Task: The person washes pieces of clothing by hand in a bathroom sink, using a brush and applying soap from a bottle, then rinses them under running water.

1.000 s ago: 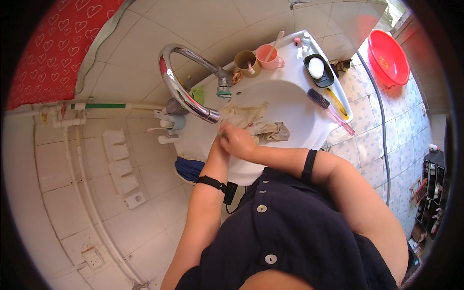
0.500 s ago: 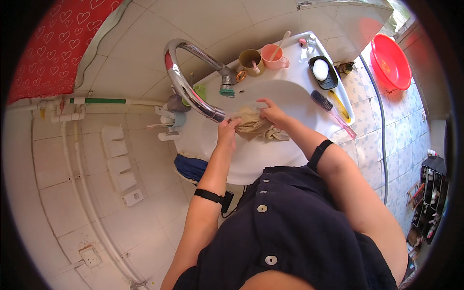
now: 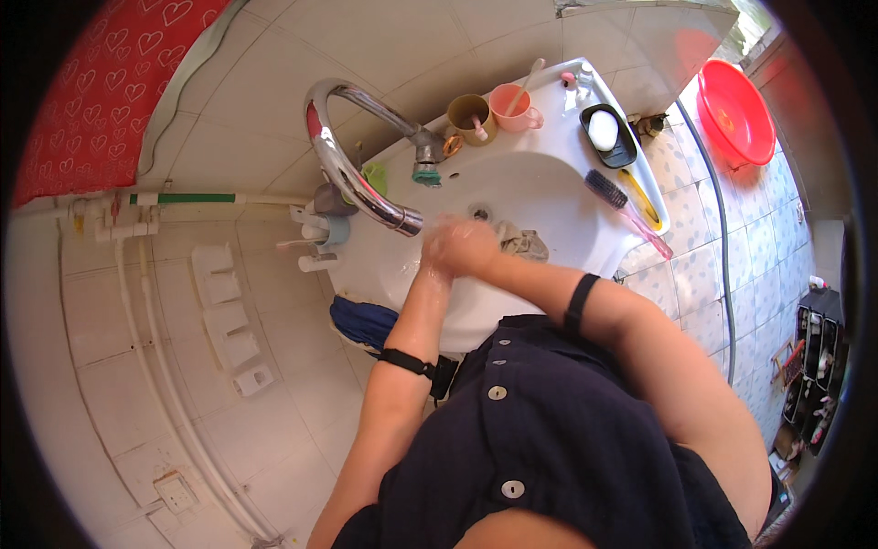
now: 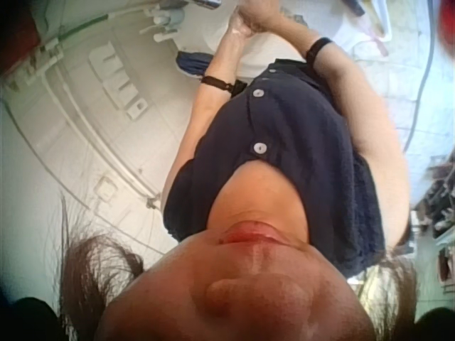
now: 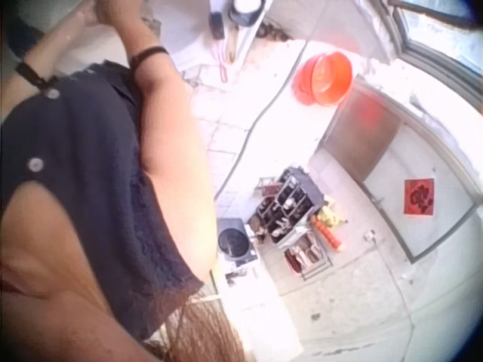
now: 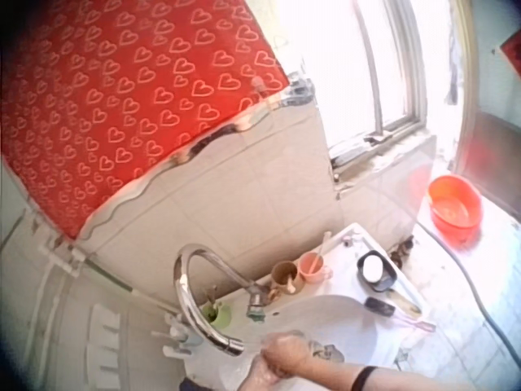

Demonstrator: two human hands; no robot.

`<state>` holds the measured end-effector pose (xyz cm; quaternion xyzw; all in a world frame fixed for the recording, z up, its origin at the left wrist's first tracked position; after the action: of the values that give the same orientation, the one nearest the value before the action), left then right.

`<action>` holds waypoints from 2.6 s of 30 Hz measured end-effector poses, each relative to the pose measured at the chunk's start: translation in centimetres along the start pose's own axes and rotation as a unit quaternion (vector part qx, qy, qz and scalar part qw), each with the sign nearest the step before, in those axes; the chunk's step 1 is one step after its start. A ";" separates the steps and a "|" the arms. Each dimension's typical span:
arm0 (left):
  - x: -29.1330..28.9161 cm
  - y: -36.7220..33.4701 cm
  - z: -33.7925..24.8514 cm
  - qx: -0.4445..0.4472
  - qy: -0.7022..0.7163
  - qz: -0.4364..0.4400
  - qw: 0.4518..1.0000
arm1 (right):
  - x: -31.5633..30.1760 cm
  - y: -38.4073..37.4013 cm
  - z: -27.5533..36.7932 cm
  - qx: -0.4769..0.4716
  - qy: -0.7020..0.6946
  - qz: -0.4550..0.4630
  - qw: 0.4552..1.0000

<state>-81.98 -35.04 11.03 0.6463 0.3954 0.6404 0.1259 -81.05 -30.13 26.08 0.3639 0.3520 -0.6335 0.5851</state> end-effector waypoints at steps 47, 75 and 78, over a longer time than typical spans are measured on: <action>1.2 2.0 1.4 -0.042 -0.012 -0.007 0.999 | -1.3 2.4 -1.1 0.174 -0.183 -0.110 0.961; -0.7 5.9 -1.2 0.106 -0.113 -0.296 0.943 | 3.3 -0.9 -7.5 0.245 -0.214 -0.010 0.946; 0.9 4.4 -1.0 0.070 -0.159 -0.154 0.973 | 3.1 -0.4 -1.8 0.134 -0.191 0.063 0.970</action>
<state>-81.53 -37.66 14.73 0.6783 0.5091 0.4729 0.2390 -81.51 -29.99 22.51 0.3327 0.1222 -0.6941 0.6266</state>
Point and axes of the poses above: each hand's wrist, its own y-axis away from the middle knuckle, its own x-axis out of the palm, z = x × y, the point moved 10 cm from there along -y, towards the middle knuckle, and after that the axes turned 12 degrees about y, right-handed, at the moved point
